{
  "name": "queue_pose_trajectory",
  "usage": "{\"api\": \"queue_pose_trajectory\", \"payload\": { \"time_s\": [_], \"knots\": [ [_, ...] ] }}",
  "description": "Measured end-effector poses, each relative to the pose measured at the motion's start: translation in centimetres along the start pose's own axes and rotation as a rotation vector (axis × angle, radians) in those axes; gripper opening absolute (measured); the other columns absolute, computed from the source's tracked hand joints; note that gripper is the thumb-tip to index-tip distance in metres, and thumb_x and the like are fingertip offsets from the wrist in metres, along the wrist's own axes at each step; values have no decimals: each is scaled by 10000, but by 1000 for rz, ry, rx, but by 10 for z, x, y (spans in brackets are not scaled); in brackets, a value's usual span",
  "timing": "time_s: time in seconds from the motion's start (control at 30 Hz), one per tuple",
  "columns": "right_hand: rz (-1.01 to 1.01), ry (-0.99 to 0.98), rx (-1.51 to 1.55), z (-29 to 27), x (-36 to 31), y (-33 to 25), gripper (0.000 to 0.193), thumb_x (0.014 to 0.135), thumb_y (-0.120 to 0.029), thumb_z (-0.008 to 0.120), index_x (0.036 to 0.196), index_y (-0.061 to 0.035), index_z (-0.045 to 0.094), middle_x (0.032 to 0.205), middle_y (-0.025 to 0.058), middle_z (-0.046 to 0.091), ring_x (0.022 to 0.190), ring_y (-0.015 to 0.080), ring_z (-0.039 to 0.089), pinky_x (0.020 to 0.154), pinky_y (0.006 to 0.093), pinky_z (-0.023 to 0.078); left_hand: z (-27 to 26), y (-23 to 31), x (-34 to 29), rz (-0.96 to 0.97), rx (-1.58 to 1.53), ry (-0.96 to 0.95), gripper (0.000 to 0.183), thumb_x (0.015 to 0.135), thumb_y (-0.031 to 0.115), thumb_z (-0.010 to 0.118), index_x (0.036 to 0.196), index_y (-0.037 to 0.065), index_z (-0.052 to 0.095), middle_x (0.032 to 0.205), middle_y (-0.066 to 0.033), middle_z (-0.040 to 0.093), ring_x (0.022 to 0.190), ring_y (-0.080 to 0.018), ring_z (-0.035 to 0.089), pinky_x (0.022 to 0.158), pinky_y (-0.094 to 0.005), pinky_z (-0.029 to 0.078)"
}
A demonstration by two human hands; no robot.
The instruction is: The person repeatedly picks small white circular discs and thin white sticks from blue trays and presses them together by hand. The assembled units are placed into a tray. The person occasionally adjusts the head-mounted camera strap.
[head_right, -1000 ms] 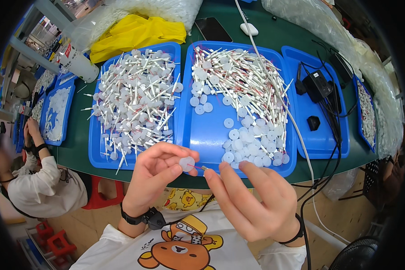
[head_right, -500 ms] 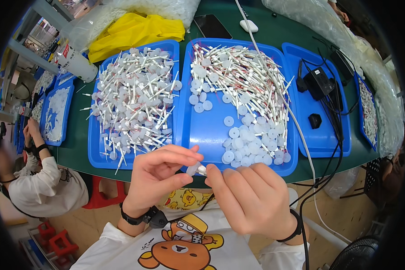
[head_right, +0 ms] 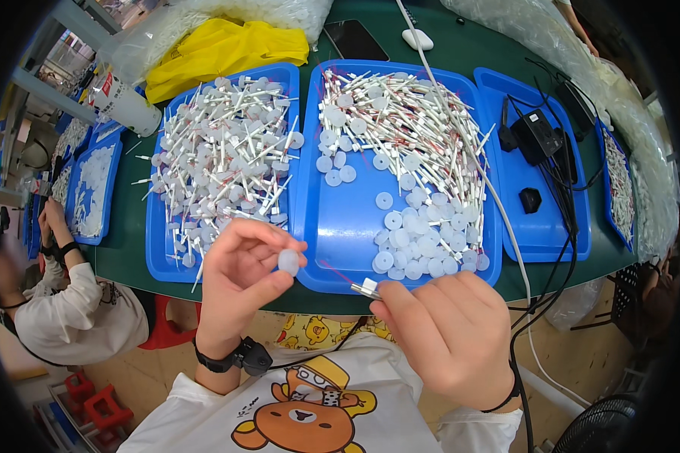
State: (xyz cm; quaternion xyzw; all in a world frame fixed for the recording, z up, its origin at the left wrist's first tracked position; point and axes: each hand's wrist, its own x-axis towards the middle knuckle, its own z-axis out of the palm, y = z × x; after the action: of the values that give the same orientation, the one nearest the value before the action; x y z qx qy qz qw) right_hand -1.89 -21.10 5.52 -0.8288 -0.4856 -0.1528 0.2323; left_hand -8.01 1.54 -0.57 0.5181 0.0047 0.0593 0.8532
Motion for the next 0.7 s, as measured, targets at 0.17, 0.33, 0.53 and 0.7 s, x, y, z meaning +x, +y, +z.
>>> {"api": "queue_pose_trajectory", "payload": {
  "time_s": [0.17, 0.33, 0.53, 0.7],
  "knots": [
    [37, 27, -41, -2, -1, -4, 259, 734, -70, 789, 943, 28, 672, 629, 31, 530, 533, 192, 512, 478, 327, 353, -3, -3, 0, 2, -99, 14, 223, 836, -127, 647, 984, 17, 563, 1009, -68, 584, 1024, -195, 628, 1073, -427, 436],
    [-2, 40, 43, 6, -3, -8, 234, 737, -90, 784, 919, 18, 683, 625, 25, 526, 531, 179, 506, 471, 315, 346, 1, -3, -2, -142, -283, 37, 180, 879, 31, 679, 898, 80, 507, 1002, -51, 562, 991, -186, 623, 1111, -483, 386],
    [15, -41, 111, 7, 0, -14, 296, 625, -19, 791, 894, 12, 670, 648, 51, 574, 551, 222, 547, 504, 338, 394, 6, -11, -6, -199, -335, -9, 301, 876, 246, 752, 924, 120, 483, 1000, -23, 529, 988, -187, 610, 1071, -454, 409],
    [13, -48, 92, 4, 1, -14, 301, 621, -21, 792, 895, 13, 671, 646, 48, 570, 552, 222, 544, 498, 336, 394, 3, -10, -7, -196, -306, -36, 312, 865, 230, 764, 950, 123, 483, 993, -18, 531, 946, -187, 602, 1004, -429, 456]
  ]
}}
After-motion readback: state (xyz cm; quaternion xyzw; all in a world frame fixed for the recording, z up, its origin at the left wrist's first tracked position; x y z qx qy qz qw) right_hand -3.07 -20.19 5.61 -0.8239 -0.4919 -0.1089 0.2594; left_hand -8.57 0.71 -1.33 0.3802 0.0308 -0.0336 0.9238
